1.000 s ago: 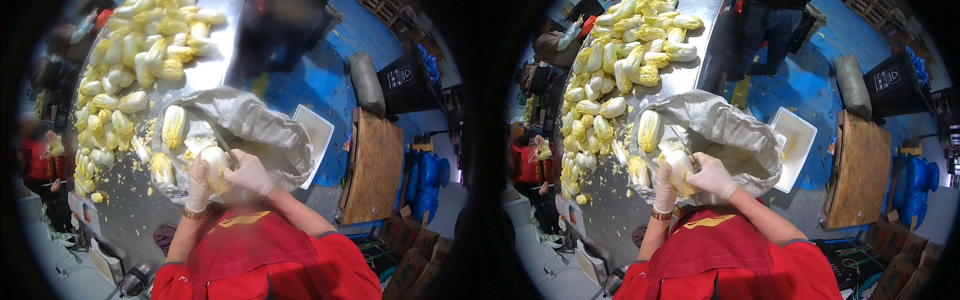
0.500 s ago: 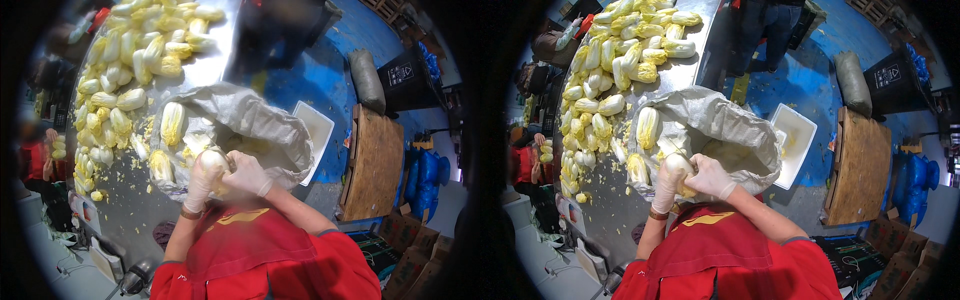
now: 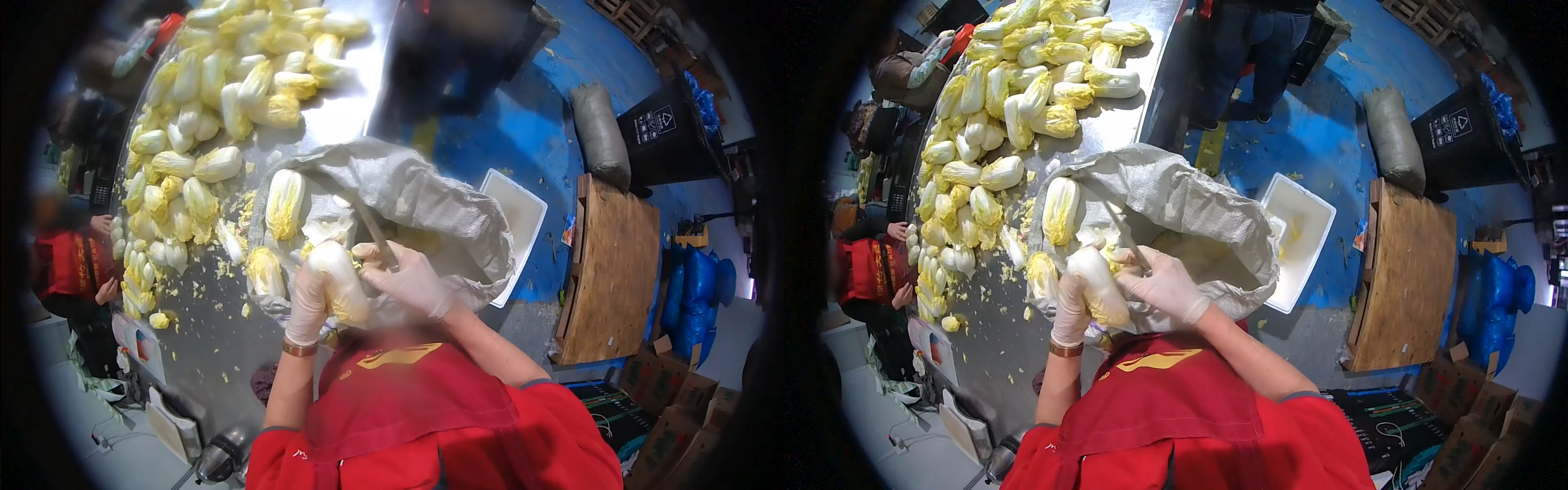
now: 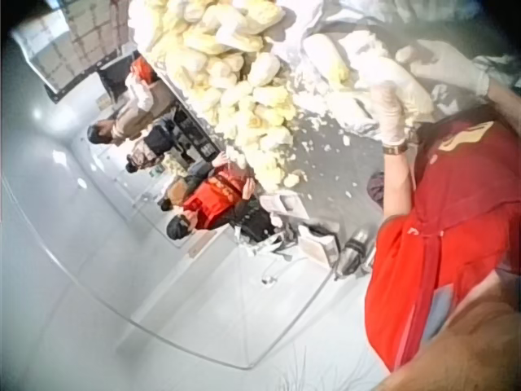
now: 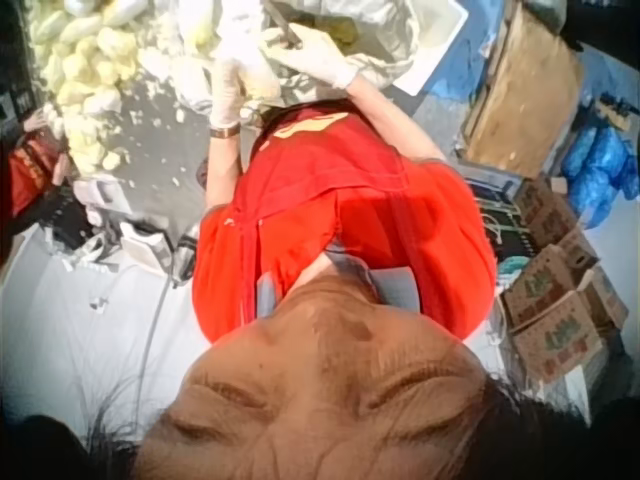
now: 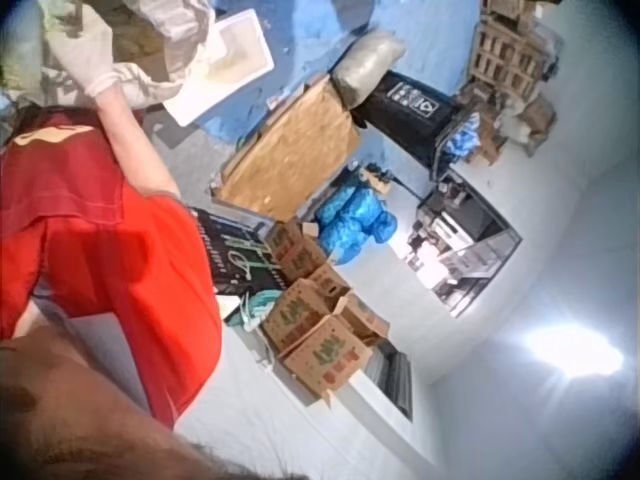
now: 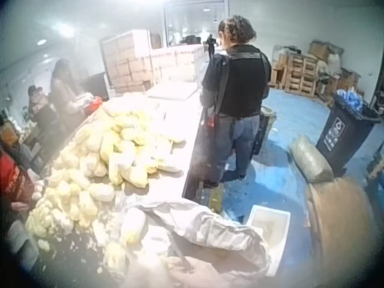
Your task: The person repeatedly cuts the base off napa cabbage heads using a knife and places the trimmed heads onto a metal table. The person works one at a time, handling each cabbage head individually.
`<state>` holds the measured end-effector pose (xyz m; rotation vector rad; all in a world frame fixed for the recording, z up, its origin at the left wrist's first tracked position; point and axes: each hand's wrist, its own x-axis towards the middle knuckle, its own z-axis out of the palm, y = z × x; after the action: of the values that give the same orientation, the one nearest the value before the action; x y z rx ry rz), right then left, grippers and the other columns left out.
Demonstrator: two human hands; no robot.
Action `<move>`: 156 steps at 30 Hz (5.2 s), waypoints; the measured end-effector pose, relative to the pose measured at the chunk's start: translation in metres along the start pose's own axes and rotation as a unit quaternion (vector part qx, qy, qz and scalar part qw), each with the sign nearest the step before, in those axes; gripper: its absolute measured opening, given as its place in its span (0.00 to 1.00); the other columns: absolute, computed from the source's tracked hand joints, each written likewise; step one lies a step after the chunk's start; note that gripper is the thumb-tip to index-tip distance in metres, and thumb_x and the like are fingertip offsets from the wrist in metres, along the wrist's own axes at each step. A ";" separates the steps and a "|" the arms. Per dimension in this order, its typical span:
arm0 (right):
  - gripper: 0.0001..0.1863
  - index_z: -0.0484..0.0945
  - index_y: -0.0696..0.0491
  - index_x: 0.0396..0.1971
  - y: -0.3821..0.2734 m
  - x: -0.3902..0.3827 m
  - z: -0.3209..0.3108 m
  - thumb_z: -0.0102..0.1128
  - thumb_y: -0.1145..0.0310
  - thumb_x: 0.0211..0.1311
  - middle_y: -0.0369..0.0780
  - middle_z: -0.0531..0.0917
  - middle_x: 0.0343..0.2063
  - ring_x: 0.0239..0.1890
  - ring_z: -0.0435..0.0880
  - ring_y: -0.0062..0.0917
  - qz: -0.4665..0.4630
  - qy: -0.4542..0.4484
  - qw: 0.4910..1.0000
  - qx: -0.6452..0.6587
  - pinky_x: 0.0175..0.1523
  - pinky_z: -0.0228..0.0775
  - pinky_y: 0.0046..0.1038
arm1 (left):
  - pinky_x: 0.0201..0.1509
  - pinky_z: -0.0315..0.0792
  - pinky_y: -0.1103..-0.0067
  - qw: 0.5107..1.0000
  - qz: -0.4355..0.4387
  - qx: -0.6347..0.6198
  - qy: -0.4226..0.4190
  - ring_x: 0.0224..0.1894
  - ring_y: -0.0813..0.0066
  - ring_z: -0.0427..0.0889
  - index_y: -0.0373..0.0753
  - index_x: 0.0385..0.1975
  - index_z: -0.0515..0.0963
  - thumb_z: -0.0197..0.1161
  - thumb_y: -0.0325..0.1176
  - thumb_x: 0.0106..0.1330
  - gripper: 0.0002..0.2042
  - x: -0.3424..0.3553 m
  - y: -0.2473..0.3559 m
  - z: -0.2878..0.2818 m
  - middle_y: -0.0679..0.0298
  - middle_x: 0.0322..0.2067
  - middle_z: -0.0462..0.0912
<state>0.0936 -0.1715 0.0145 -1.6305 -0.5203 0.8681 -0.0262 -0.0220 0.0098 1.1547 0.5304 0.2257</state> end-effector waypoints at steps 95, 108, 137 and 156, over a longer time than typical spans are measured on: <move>0.22 0.76 0.57 0.41 -0.013 -0.005 0.013 0.73 0.63 0.48 0.42 0.81 0.35 0.38 0.83 0.28 -0.114 0.122 0.979 -0.118 0.43 0.75 0.28 | 0.46 0.73 0.79 0.982 0.107 -0.002 0.158 0.42 0.78 0.76 0.35 0.55 0.68 0.56 0.58 0.67 0.31 0.003 -0.010 0.039 0.65 0.43 0.76; 0.30 0.76 0.53 0.55 -0.017 -0.003 -0.051 0.72 0.57 0.53 0.43 0.86 0.41 0.45 0.85 0.28 -0.031 0.074 0.981 -0.175 0.53 0.75 0.27 | 0.45 0.78 0.73 0.952 -0.024 -0.306 -0.026 0.42 0.72 0.79 0.38 0.61 0.66 0.45 0.68 0.65 0.39 0.010 0.001 0.016 0.62 0.44 0.78; 0.17 0.81 0.58 0.44 0.033 0.000 -0.013 0.59 0.70 0.53 0.42 0.86 0.37 0.39 0.86 0.27 -0.019 0.172 0.985 0.002 0.48 0.75 0.25 | 0.45 0.78 0.76 0.931 0.050 -0.357 0.052 0.40 0.69 0.80 0.37 0.60 0.65 0.54 0.65 0.63 0.38 0.006 0.002 0.021 0.62 0.38 0.79; 0.23 0.78 0.57 0.49 -0.025 -0.009 0.005 0.66 0.61 0.55 0.47 0.83 0.43 0.44 0.84 0.37 -0.094 0.038 0.982 -0.156 0.51 0.75 0.31 | 0.51 0.72 0.81 0.994 0.017 -0.109 0.015 0.47 0.79 0.76 0.36 0.63 0.64 0.49 0.58 0.71 0.32 -0.005 -0.021 0.031 0.64 0.49 0.77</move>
<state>0.0871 -0.1696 0.0404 -1.8542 -0.7747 0.6025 -0.0169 -0.0577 0.0013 0.9495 0.4986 0.3229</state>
